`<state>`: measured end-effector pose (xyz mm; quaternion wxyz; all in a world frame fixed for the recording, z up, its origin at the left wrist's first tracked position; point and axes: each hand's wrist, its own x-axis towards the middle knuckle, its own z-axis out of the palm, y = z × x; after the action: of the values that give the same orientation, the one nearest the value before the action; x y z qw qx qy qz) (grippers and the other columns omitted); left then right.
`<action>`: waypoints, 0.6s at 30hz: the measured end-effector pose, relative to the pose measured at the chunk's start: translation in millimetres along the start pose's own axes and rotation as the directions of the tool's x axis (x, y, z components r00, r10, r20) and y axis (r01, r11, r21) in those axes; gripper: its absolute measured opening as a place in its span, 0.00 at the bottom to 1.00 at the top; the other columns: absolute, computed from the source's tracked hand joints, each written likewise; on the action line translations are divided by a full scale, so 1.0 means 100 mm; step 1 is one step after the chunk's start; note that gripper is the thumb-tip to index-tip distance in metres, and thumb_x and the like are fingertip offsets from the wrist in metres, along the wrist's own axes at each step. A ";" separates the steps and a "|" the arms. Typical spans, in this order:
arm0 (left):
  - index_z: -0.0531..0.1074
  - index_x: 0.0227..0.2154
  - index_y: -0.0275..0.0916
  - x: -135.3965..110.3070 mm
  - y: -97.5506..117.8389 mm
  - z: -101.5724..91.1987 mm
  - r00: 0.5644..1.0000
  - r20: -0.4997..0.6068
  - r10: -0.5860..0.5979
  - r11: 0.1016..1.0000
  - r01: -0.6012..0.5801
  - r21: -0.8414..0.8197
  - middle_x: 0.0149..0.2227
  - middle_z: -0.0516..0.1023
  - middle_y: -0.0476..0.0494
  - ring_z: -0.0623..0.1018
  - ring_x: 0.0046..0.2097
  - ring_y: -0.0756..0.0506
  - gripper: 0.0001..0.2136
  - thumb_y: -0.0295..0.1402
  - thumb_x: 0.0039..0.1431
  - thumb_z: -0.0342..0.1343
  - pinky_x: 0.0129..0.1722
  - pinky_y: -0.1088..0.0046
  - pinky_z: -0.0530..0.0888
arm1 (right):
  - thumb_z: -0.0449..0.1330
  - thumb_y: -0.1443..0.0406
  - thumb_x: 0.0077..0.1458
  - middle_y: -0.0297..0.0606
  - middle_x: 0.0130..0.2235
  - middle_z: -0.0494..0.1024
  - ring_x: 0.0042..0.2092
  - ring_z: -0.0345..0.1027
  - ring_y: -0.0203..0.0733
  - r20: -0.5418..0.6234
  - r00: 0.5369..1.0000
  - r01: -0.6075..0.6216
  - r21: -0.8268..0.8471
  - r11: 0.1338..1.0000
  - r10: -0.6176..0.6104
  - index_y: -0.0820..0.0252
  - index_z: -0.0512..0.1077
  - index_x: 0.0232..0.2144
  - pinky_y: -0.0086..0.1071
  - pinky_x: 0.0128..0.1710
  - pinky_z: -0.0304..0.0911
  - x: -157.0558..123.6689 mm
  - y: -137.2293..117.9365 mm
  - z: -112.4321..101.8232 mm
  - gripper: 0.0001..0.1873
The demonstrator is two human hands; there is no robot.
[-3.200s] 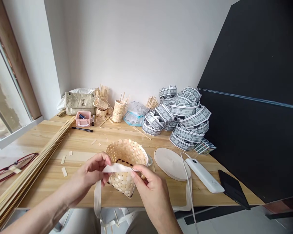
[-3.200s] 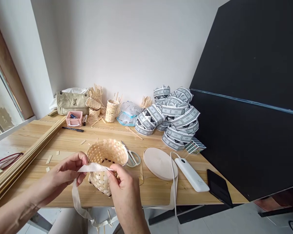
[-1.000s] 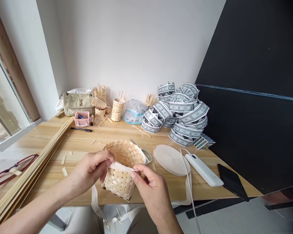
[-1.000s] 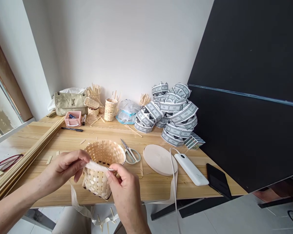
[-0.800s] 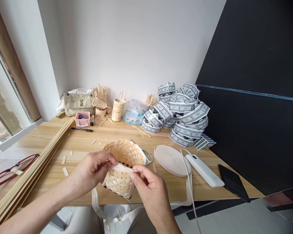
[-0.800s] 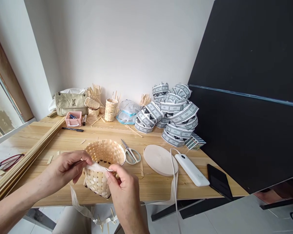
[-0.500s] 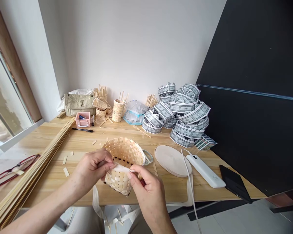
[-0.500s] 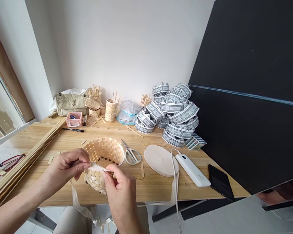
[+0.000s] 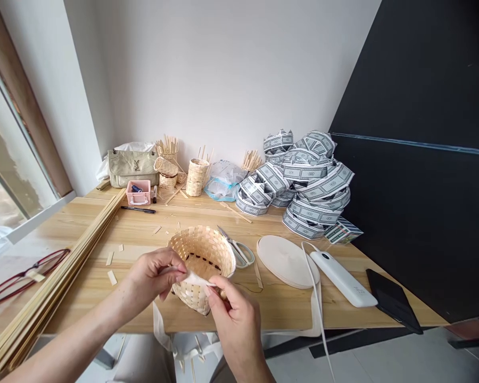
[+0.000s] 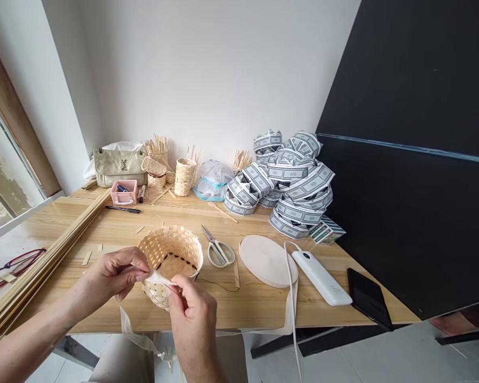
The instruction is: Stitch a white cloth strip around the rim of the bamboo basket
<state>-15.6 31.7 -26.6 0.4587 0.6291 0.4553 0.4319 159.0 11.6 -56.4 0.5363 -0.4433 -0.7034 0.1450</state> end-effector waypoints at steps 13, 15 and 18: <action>0.70 0.19 0.35 -0.04 -0.19 0.04 0.963 -0.022 0.267 0.937 -0.254 0.238 0.22 0.67 0.49 0.67 0.20 0.55 0.07 0.29 0.51 0.55 0.17 0.84 0.65 | 0.52 0.69 0.53 0.30 0.19 0.67 0.20 0.58 0.30 0.042 0.998 -0.046 -0.004 0.999 0.046 0.61 0.71 0.24 0.20 0.20 0.53 -0.15 0.09 0.05 0.10; 0.69 0.19 0.35 -0.04 -0.20 0.07 0.962 -0.057 0.269 0.937 -0.247 0.246 0.21 0.67 0.50 0.67 0.20 0.54 0.08 0.30 0.51 0.55 0.17 0.83 0.64 | 0.52 0.68 0.54 0.29 0.19 0.66 0.20 0.58 0.30 0.031 0.998 -0.051 -0.007 0.999 0.051 0.61 0.71 0.24 0.20 0.20 0.53 -0.17 0.12 0.05 0.10; 0.68 0.19 0.36 -0.04 -0.21 0.09 0.965 -0.081 0.251 0.941 -0.224 0.254 0.21 0.66 0.51 0.65 0.19 0.55 0.08 0.31 0.51 0.55 0.18 0.82 0.63 | 0.52 0.67 0.54 0.28 0.18 0.65 0.20 0.57 0.30 0.023 0.998 -0.061 -0.012 0.998 0.061 0.60 0.71 0.25 0.20 0.20 0.52 -0.20 0.15 0.06 0.09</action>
<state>-11.8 29.3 -49.3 0.2965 0.7056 0.4503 0.4598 161.4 6.3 -81.7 0.5208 -0.4658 -0.6967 0.1626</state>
